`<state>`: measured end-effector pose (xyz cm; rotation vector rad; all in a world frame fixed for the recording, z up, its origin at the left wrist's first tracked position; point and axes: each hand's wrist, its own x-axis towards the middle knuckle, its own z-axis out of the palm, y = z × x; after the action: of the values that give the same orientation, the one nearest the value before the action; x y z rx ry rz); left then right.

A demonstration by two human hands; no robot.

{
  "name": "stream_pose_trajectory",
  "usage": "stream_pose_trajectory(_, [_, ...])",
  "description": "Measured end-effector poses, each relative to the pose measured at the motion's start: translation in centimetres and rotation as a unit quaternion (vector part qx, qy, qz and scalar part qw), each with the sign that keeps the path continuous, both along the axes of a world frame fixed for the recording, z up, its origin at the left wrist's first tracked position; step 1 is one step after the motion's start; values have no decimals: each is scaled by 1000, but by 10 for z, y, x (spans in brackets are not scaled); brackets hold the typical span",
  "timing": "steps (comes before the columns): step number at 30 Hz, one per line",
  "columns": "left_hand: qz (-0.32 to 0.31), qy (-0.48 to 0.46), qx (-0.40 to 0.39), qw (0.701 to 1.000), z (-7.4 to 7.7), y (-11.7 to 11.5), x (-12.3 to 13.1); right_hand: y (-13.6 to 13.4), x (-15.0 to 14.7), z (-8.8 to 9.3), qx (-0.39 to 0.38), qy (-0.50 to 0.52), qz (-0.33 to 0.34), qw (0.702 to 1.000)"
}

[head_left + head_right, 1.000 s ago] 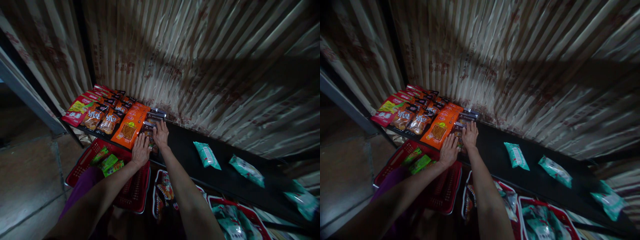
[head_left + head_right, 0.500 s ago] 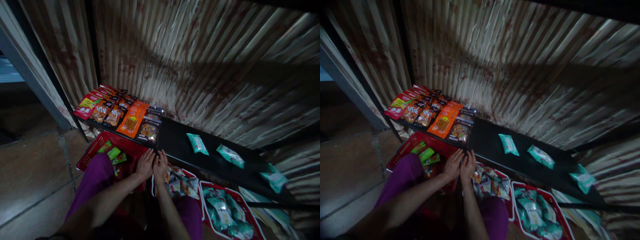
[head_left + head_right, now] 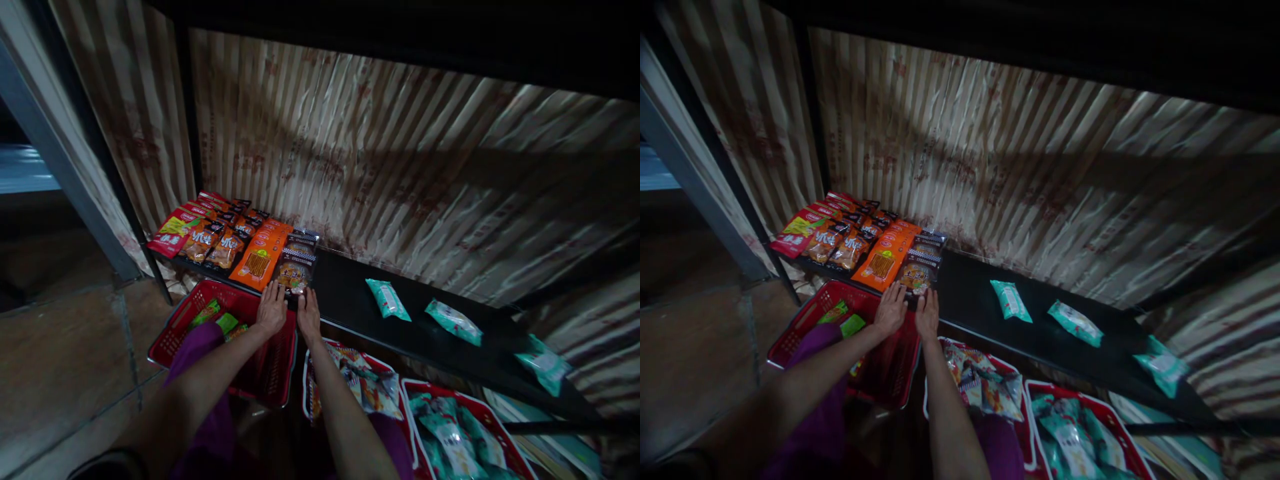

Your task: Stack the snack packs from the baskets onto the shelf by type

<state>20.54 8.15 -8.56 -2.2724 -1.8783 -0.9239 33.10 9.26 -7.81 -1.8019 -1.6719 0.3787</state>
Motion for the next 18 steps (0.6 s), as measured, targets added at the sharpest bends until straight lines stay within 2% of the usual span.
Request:
stream_pose_trajectory(4, [-10,-3,-17,1000,-6,9,-2,4,-4,-6,11,20,-6,1000])
stream_pose_trajectory(9, [-31,-11,-27,999,-6,5,-3,1,-4,-11,41,59,-13,997])
stream_pose_trajectory(14, [-30,-34,-7,999,-2,9,-7,11,5,-3,29,109,-49,992])
stream_pose_trajectory(18, [-41,-63,4,997,7,28,-8,27,13,7,21,153,-62,986])
